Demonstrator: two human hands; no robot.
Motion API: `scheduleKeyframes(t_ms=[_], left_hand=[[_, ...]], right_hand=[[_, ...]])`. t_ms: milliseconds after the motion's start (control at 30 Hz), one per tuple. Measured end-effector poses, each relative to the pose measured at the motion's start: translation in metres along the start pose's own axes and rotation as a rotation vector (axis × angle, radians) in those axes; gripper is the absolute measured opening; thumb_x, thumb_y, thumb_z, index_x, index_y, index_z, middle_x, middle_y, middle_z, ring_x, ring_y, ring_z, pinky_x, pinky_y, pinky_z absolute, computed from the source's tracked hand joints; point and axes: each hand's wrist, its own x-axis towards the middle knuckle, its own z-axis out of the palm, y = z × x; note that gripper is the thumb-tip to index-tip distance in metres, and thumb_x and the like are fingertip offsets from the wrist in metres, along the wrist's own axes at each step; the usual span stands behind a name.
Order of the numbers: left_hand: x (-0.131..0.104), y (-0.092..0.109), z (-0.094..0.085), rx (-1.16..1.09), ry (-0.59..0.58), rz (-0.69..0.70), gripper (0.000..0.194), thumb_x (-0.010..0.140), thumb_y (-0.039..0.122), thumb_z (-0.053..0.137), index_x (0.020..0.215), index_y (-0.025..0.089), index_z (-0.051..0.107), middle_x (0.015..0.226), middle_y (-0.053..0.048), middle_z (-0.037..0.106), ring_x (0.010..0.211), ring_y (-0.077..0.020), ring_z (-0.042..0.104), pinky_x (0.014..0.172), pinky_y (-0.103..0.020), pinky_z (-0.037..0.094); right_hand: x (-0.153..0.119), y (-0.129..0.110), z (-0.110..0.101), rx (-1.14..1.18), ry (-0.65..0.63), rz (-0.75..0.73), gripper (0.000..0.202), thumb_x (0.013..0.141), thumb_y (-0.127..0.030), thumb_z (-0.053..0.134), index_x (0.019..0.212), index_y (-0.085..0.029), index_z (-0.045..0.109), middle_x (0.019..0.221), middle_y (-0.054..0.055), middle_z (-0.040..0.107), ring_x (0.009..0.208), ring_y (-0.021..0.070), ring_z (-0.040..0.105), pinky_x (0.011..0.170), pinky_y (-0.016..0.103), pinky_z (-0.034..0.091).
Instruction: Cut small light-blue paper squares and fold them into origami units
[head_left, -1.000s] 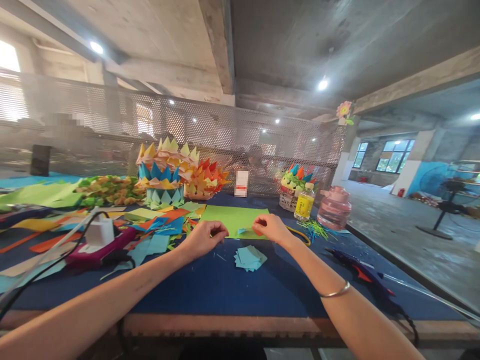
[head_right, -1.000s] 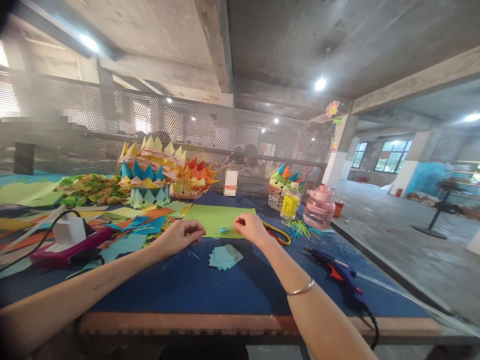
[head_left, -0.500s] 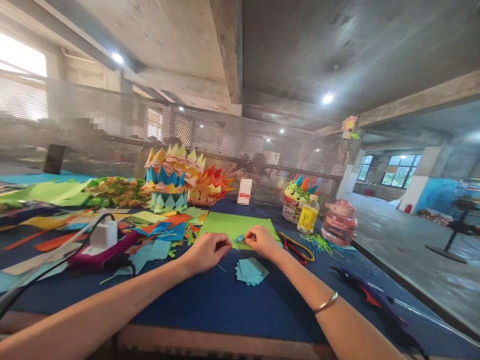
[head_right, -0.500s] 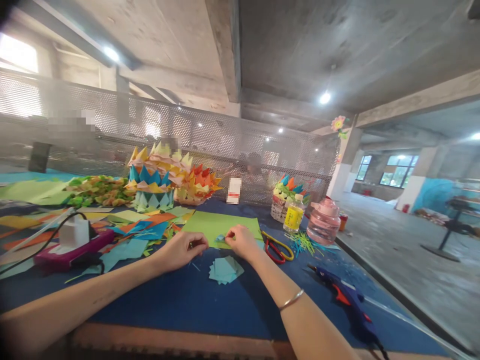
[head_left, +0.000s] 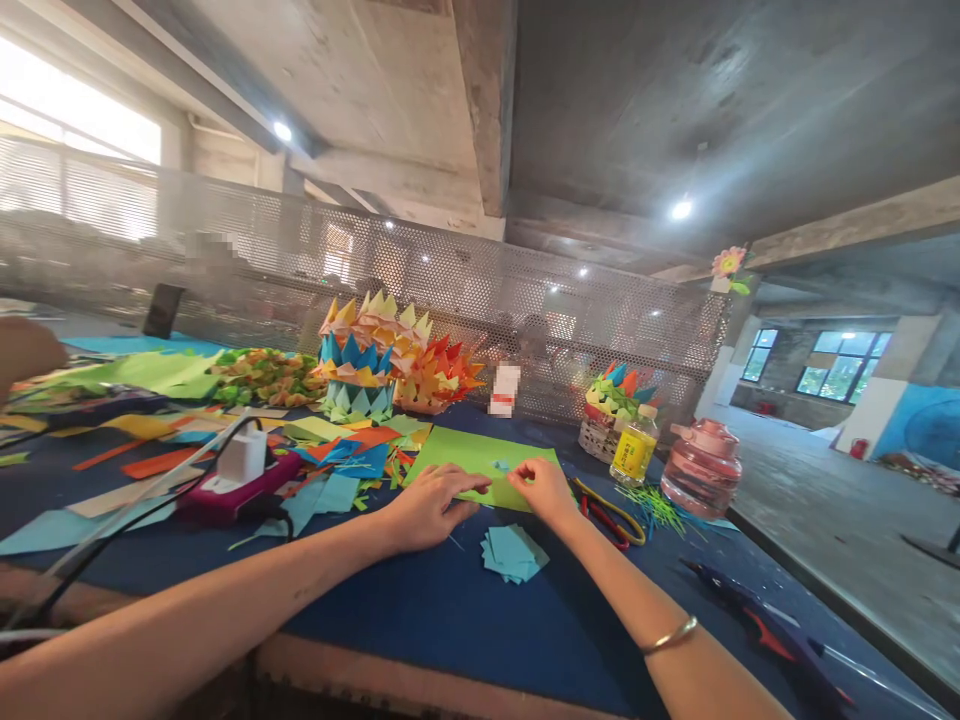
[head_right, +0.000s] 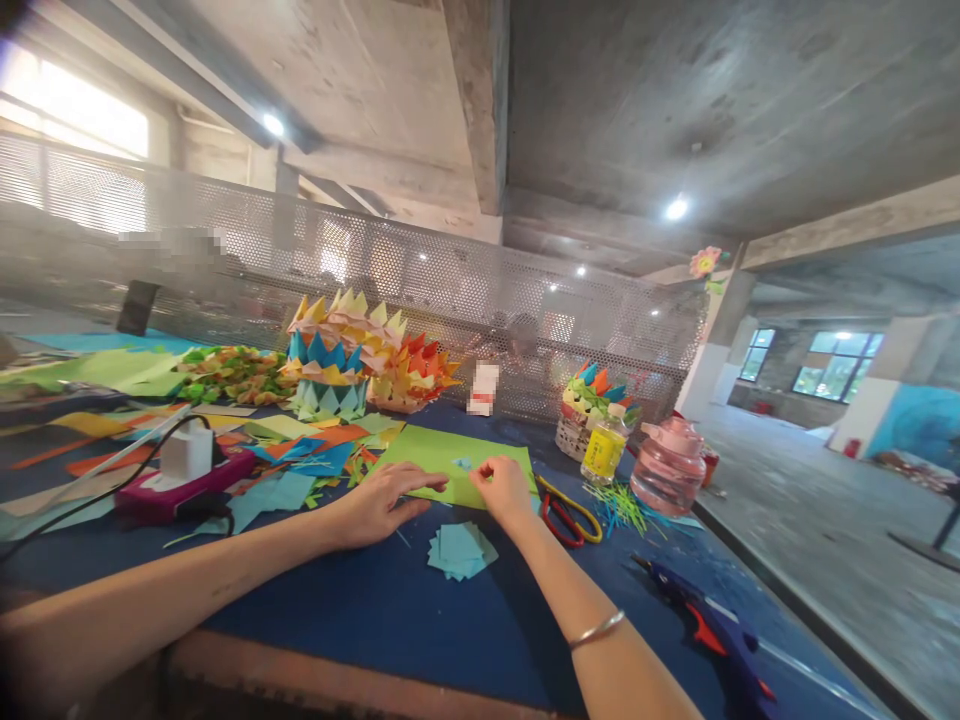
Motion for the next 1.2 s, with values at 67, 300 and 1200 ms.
scheduleKeyframes(t_ms=[67, 300, 1200], left_hand=[[0.0, -0.002, 0.002, 0.013, -0.056, 0.017, 0.042, 0.084, 0.035, 0.043, 0.126, 0.028, 0.042, 0.116, -0.002, 0.06, 0.108, -0.0213, 0.049, 0.094, -0.035, 0.03], [0.001, 0.005, 0.002, 0.02, -0.067, -0.001, 0.038, 0.086, 0.04, 0.038, 0.119, 0.024, 0.049, 0.098, -0.003, 0.069, 0.098, -0.0209, 0.055, 0.094, -0.035, 0.026], [0.001, 0.009, -0.01, 0.042, 0.179, -0.106, 0.037, 0.087, 0.035, 0.032, 0.077, 0.02, 0.065, 0.054, -0.002, 0.065, 0.063, -0.0168, 0.059, 0.082, -0.029, 0.034]], right_hand=[[-0.001, -0.001, 0.0, 0.001, -0.001, 0.002, 0.016, 0.073, -0.026, 0.056, 0.067, -0.015, 0.065, 0.074, 0.007, 0.065, 0.072, 0.0186, 0.059, 0.066, 0.026, 0.04], [-0.003, -0.002, -0.001, 0.004, -0.003, -0.011, 0.014, 0.072, -0.024, 0.056, 0.067, -0.015, 0.065, 0.074, 0.006, 0.064, 0.071, 0.0174, 0.059, 0.066, 0.025, 0.041], [-0.005, -0.002, -0.007, -0.019, -0.081, -0.02, 0.019, 0.075, -0.018, 0.05, 0.075, -0.015, 0.068, 0.083, 0.009, 0.065, 0.08, 0.0184, 0.057, 0.071, 0.026, 0.04]])
